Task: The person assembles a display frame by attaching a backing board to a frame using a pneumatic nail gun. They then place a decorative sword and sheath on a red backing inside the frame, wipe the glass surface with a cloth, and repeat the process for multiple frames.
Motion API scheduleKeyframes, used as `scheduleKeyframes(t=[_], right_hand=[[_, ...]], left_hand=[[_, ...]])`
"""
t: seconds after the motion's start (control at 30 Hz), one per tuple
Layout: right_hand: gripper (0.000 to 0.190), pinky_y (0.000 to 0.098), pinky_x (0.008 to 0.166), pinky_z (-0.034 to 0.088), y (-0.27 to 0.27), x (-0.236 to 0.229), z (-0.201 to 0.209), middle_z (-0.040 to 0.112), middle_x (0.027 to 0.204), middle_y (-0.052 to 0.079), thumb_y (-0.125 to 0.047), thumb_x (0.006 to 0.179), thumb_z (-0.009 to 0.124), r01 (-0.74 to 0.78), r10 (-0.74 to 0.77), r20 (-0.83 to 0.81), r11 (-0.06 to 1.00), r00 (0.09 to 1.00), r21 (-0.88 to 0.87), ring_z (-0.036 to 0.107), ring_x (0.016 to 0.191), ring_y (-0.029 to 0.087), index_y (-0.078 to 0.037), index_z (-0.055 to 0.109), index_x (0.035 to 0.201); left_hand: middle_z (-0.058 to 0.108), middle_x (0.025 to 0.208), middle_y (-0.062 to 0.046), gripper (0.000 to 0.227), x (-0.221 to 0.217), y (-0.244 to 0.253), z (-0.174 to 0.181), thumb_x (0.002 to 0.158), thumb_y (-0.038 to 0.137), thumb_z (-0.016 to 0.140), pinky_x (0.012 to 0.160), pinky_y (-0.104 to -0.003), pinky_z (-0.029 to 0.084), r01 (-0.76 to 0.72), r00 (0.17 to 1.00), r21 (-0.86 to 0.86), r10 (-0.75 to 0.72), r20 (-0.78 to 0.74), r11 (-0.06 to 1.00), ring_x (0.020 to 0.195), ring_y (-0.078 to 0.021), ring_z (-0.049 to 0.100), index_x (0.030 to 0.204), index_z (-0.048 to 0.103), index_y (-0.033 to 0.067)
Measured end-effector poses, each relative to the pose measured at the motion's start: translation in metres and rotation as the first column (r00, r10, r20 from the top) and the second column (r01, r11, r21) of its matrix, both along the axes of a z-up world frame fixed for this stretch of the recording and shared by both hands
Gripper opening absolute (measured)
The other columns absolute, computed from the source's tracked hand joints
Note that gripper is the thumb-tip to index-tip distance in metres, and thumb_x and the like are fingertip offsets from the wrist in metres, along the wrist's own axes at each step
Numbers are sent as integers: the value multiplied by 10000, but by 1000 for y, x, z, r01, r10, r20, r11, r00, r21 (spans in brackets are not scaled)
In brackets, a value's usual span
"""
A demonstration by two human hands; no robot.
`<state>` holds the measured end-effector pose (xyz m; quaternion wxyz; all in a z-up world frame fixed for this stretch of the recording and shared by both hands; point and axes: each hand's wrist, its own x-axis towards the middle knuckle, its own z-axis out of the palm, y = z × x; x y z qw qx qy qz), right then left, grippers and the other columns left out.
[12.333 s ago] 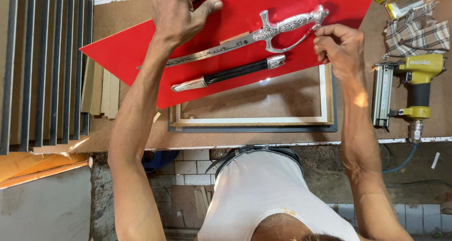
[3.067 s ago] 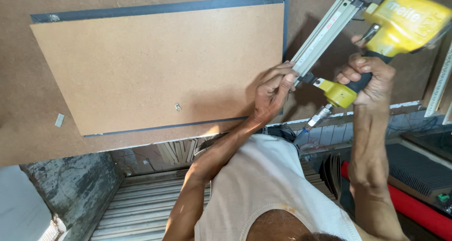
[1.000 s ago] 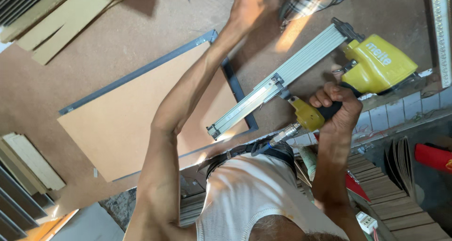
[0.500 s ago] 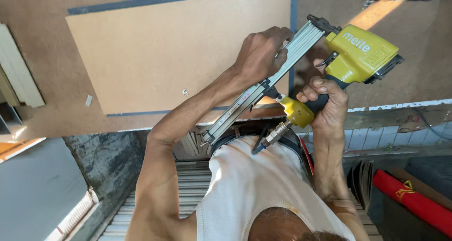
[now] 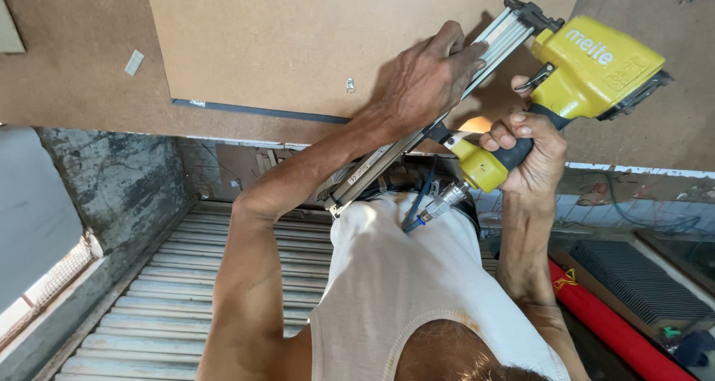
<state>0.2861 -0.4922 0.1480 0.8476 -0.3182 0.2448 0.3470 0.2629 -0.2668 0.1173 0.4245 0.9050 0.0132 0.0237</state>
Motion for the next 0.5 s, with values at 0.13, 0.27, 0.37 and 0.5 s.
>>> scheduleKeyframes(t=[0.13, 0.27, 0.37, 0.5], right_hand=[[479, 350, 709, 492, 18, -3, 1, 558, 762, 22, 30, 889, 571, -58, 58, 18, 997, 998, -48, 516, 644, 136, -12, 570, 1366], [454, 327, 674, 486, 21, -2, 3, 542, 701, 21, 24, 908, 570, -81, 81, 13, 997, 997, 11, 513, 605, 127, -18, 565, 1360], [375, 298, 664, 474, 14, 9, 7, 539, 704, 13, 20, 920, 567, -108, 106, 76, 994, 991, 23, 505, 600, 111, -25, 547, 1291], [346, 266, 661, 449, 8, 24, 10, 519, 686, -14, 7, 946, 577, -64, 66, 110, 998, 992, -20, 488, 591, 92, -28, 534, 1287]], left_hand=[[583, 1098, -127, 422, -7, 9, -12, 965, 197, 669, 706, -418, 624, 45, 998, 63, -42, -47, 997, 847, -284, 685, 1374, 617, 109], [600, 1303, -92, 406, -26, 37, -10, 1055, 331, 608, 909, -457, 616, 1, 998, -165, 9, 58, 986, 948, -216, 721, 1432, 587, 183], [648, 1404, -142, 482, -102, 85, 2, 1107, 469, 432, 1118, -559, 455, -91, 995, -356, 71, -70, 930, 1054, -263, 725, 1404, 621, 140], [749, 1219, -148, 620, -198, 82, -1, 1081, 611, 422, 1058, -540, 578, -403, 905, -705, 367, -214, 584, 1161, -309, 725, 1194, 740, 91]])
